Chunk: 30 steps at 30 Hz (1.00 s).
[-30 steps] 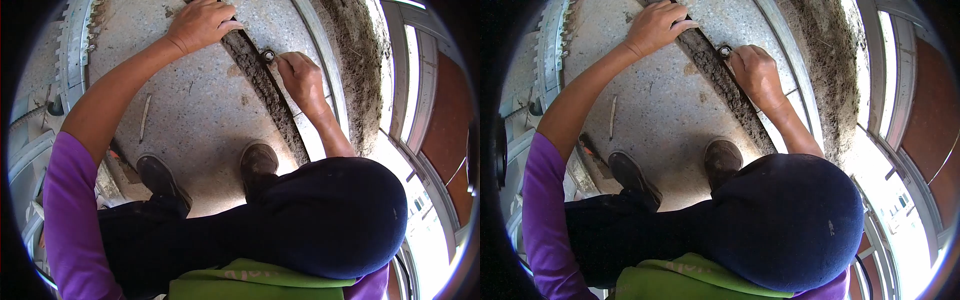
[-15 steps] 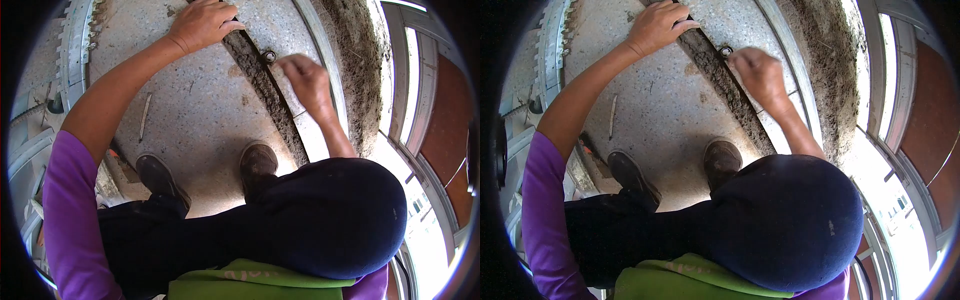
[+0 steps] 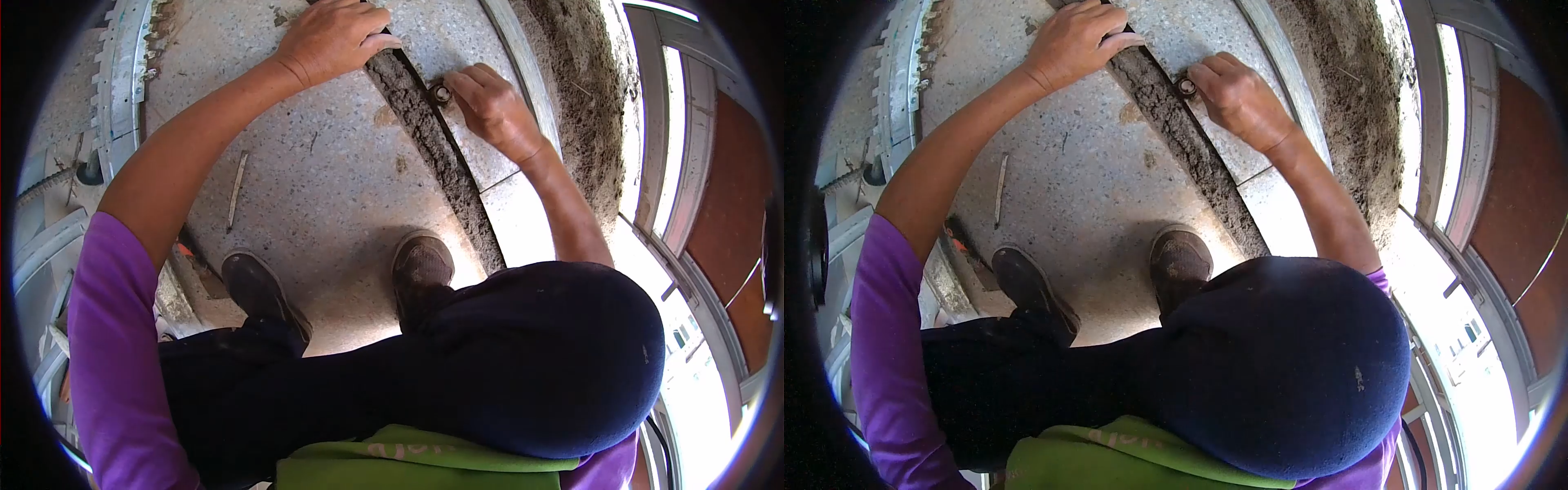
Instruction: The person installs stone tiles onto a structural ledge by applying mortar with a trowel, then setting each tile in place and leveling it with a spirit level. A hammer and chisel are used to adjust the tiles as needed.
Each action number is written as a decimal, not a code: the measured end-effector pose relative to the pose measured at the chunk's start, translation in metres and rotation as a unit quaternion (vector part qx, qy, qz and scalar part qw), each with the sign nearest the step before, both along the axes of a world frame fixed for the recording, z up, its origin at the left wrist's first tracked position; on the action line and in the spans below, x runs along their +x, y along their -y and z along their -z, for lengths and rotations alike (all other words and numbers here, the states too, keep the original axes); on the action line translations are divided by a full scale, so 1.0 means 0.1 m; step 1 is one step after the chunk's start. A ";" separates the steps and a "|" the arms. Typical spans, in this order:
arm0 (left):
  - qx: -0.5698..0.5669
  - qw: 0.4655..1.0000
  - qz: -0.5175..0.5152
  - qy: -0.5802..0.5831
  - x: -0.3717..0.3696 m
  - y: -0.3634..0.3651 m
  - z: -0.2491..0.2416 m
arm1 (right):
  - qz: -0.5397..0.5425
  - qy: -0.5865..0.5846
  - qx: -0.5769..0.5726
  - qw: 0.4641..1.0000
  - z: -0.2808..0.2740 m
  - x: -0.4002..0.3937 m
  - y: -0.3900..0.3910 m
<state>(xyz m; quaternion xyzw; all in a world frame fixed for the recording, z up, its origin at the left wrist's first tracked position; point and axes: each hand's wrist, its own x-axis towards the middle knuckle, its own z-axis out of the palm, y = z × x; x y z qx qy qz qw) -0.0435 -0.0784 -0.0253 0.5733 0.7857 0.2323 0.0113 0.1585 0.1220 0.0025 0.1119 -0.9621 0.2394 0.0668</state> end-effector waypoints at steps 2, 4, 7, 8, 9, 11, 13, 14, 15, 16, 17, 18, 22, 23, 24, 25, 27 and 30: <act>-0.003 1.000 0.002 0.003 0.01 -0.01 0.02 | -0.037 0.029 0.032 0.998 -0.08 -0.04 -0.06; -0.001 1.000 0.006 0.006 -0.01 -0.02 0.00 | -0.055 0.070 0.057 0.994 -0.14 -0.05 -0.10; 0.013 1.000 0.011 0.014 0.00 0.01 0.02 | -0.048 0.073 0.054 0.995 -0.11 0.05 -0.04; 0.024 1.000 0.011 0.011 0.01 0.01 0.03 | -0.022 0.074 0.029 0.997 -0.10 0.10 -0.01; 0.036 0.999 0.012 0.008 0.01 -0.01 0.02 | 0.005 0.073 0.004 0.997 -0.13 0.13 0.06; -0.071 0.997 0.010 0.024 -0.02 0.01 -0.02 | 0.087 0.132 -0.005 0.987 -0.05 0.21 0.13; -0.062 0.998 0.016 0.003 -0.01 0.00 0.01 | 0.103 0.150 0.039 0.983 0.00 0.31 0.32; 0.005 0.999 0.022 -0.027 -0.01 0.01 0.10 | 0.115 0.155 0.065 0.979 0.00 0.34 0.42; 0.073 0.995 0.030 -0.057 -0.03 -0.01 0.16 | 0.110 0.144 0.030 0.983 0.04 0.38 0.54; 0.072 0.996 0.033 -0.048 -0.04 -0.03 0.14 | 0.106 0.133 -0.005 0.986 0.04 0.41 0.68; 0.071 0.996 0.037 -0.038 -0.03 -0.03 0.09 | 0.132 0.124 -0.084 0.980 -0.10 0.39 0.83; 0.068 0.997 0.039 -0.029 -0.01 -0.03 0.04 | 0.156 0.111 -0.164 0.968 -0.21 0.37 0.91; 0.053 0.997 0.040 -0.026 0.01 -0.03 -0.01 | 0.175 0.141 -0.280 0.933 -0.34 0.50 0.76; 0.052 0.997 0.048 -0.020 0.00 -0.02 -0.04 | 0.170 0.145 -0.305 0.926 -0.43 0.51 0.82; 0.042 0.998 0.053 -0.017 0.02 0.01 -0.08 | 0.125 0.163 -0.339 0.918 -0.38 0.58 0.93; 0.031 0.998 0.057 -0.017 0.02 0.03 -0.13 | 0.077 0.179 -0.371 0.908 -0.24 0.65 1.07; 0.027 0.997 0.072 -0.014 0.00 0.08 -0.28 | 0.015 0.244 -0.352 0.904 -0.06 0.80 1.51; -0.026 0.995 0.096 -0.005 0.03 0.27 -0.60 | -0.044 0.312 -0.161 0.935 0.11 0.83 1.98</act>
